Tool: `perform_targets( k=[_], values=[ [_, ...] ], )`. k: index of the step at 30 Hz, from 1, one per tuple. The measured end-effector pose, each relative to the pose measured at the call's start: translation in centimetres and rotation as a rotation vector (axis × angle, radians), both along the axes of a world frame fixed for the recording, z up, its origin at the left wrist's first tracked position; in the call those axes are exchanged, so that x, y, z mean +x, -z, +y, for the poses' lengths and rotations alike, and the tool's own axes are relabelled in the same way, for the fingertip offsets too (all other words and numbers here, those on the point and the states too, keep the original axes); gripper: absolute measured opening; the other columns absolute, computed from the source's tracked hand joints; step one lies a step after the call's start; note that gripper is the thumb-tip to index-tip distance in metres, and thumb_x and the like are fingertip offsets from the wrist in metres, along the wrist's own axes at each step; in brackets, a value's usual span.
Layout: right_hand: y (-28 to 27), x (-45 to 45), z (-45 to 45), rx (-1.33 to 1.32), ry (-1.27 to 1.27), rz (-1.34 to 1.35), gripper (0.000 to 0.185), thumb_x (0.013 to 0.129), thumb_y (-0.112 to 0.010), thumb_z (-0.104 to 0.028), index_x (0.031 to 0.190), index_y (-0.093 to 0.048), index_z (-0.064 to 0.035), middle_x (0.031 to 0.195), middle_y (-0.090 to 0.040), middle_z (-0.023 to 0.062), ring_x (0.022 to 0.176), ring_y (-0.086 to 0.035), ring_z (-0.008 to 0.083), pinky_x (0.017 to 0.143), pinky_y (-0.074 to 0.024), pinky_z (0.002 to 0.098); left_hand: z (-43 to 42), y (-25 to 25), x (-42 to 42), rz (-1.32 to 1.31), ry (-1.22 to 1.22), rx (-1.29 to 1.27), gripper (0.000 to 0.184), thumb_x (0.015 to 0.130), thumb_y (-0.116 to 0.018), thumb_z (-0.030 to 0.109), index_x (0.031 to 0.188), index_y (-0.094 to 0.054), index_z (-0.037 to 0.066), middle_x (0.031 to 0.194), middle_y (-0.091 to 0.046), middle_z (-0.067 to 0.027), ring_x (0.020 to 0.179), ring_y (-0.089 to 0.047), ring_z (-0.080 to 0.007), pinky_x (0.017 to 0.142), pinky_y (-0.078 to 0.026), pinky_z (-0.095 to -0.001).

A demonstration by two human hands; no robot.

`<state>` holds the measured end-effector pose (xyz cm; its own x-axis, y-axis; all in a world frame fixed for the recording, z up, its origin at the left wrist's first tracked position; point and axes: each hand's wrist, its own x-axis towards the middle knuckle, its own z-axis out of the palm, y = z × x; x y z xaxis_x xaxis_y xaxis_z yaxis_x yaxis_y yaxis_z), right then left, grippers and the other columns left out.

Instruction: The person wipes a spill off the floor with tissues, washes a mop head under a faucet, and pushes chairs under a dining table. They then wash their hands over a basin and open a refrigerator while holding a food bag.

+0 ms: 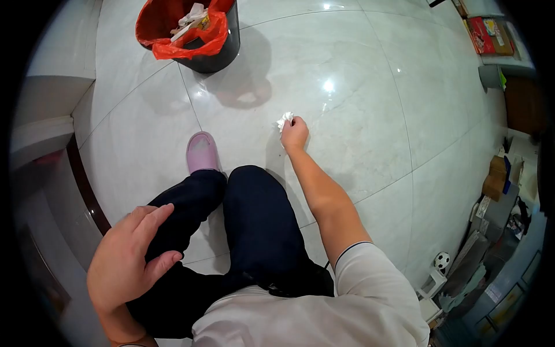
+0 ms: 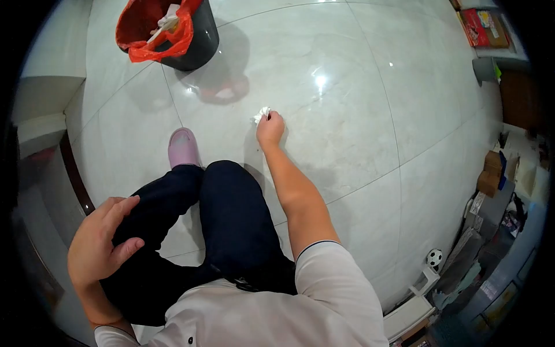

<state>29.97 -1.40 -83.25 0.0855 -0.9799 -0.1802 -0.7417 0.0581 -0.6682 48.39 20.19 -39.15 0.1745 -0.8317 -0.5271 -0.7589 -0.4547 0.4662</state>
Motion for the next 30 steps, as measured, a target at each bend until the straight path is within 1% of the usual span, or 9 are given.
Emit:
perform_targets(
  k=[4, 7, 10, 13, 18, 20, 24, 28, 30],
  values=[
    [-1.1, -5.0, 3.0, 0.055, 0.163, -0.205, 0.018, 0.081, -0.058, -0.011, 0.091, -0.061, 0.0038, 0.086, -0.065, 0.0227, 0.080, -0.063, 0.0395, 0.073, -0.0485, 0.0434, 0.7, 0.0, 0.4, 0.002, -0.034, -0.009, 0.062, 0.077, -0.074, 0.033, 0.125, -0.054, -0.001, 0.104, -0.060, -0.0183, 0.090, -0.060, -0.0346, 0.080, -0.050, -0.0386],
    [3.0, -9.6, 10.1, 0.404, 0.257, 0.072, 0.025, 0.077, -0.062, -0.014, 0.092, -0.063, 0.0053, 0.091, -0.066, 0.0255, 0.088, -0.065, 0.0393, 0.079, -0.0499, 0.0433, 0.6, -0.2, 0.6, -0.015, -0.040, 0.007, 0.063, 0.077, -0.074, 0.033, 0.126, -0.054, -0.001, 0.103, -0.060, -0.0180, 0.090, -0.060, -0.0338, 0.080, -0.050, -0.0382],
    [0.9, -6.1, 10.8, 0.413, 0.231, 0.115, 0.025, 0.075, -0.062, -0.012, 0.092, -0.063, 0.0061, 0.091, -0.067, 0.0257, 0.089, -0.066, 0.0387, 0.080, -0.0502, 0.0428, 0.6, -0.2, 0.3, 0.037, -0.055, 0.022, 0.062, 0.073, -0.079, 0.022, 0.126, -0.055, 0.000, 0.108, -0.061, -0.0184, 0.092, -0.062, -0.0359, 0.080, -0.050, -0.0380],
    [6.3, -1.2, 7.4, 0.372, 0.426, -0.194, 0.025, 0.074, -0.062, -0.009, 0.092, -0.062, 0.0072, 0.090, -0.066, 0.0256, 0.088, -0.066, 0.0374, 0.079, -0.0506, 0.0424, 1.2, 0.2, 0.2, 0.014, -0.044, 0.018, 0.064, 0.077, -0.075, 0.034, 0.126, -0.054, -0.002, 0.102, -0.060, -0.0185, 0.089, -0.061, -0.0331, 0.079, -0.050, -0.0382],
    [5.2, 3.1, 2.7, 0.328, 0.525, -0.233, 0.021, 0.075, -0.062, -0.009, 0.092, -0.063, 0.0041, 0.087, -0.067, 0.0210, 0.082, -0.066, 0.0357, 0.075, -0.0509, 0.0410, 1.1, 0.4, 0.3, -0.006, -0.031, 0.025, 0.066, 0.076, -0.075, 0.036, 0.126, -0.054, -0.001, 0.103, -0.060, -0.0184, 0.089, -0.062, -0.0329, 0.079, -0.050, -0.0378],
    [7.1, -1.9, 2.0, 0.206, 0.357, -0.278, 0.021, 0.076, -0.065, -0.012, 0.091, -0.063, 0.0033, 0.088, -0.068, 0.0193, 0.080, -0.065, 0.0347, 0.074, -0.0508, 0.0403, 1.2, 0.4, 0.6, -0.002, -0.036, 0.009, 0.064, 0.075, -0.076, 0.031, 0.126, -0.055, -0.001, 0.104, -0.061, -0.0182, 0.090, -0.061, -0.0344, 0.078, -0.050, -0.0380],
    [1.4, -5.9, -1.3, 0.024, 0.265, -0.115, 0.019, 0.079, -0.065, -0.013, 0.090, -0.064, 0.0016, 0.087, -0.067, 0.0182, 0.079, -0.064, 0.0348, 0.073, -0.0504, 0.0412, 1.0, 0.0, 0.9, 0.006, -0.041, 0.021, 0.063, 0.074, -0.078, 0.026, 0.126, -0.056, 0.000, 0.106, -0.061, -0.0182, 0.091, -0.062, -0.0360, 0.078, -0.050, -0.0383],
    [2.9, -3.7, -3.1, -0.256, 0.044, -0.023, 0.014, 0.083, -0.061, -0.008, 0.095, -0.064, -0.0019, 0.089, -0.065, 0.0153, 0.082, -0.062, 0.0336, 0.074, -0.0495, 0.0408, 0.8, -0.1, 0.7, 0.048, -0.066, 0.073, 0.063, 0.073, -0.079, 0.026, 0.126, -0.056, 0.000, 0.107, -0.061, -0.0186, 0.091, -0.062, -0.0363, 0.078, -0.050, -0.0384],
    [3.0, -2.6, -2.8, -0.194, -0.006, -0.069, 0.015, 0.083, -0.060, -0.007, 0.097, -0.064, -0.0029, 0.090, -0.064, 0.0147, 0.084, -0.062, 0.0330, 0.074, -0.0492, 0.0406, 1.2, 0.2, 0.6, 0.030, -0.062, 0.024, 0.064, 0.073, -0.079, 0.026, 0.126, -0.056, 0.000, 0.107, -0.060, -0.0189, 0.090, -0.061, -0.0364, 0.077, -0.050, -0.0383]
  ],
)
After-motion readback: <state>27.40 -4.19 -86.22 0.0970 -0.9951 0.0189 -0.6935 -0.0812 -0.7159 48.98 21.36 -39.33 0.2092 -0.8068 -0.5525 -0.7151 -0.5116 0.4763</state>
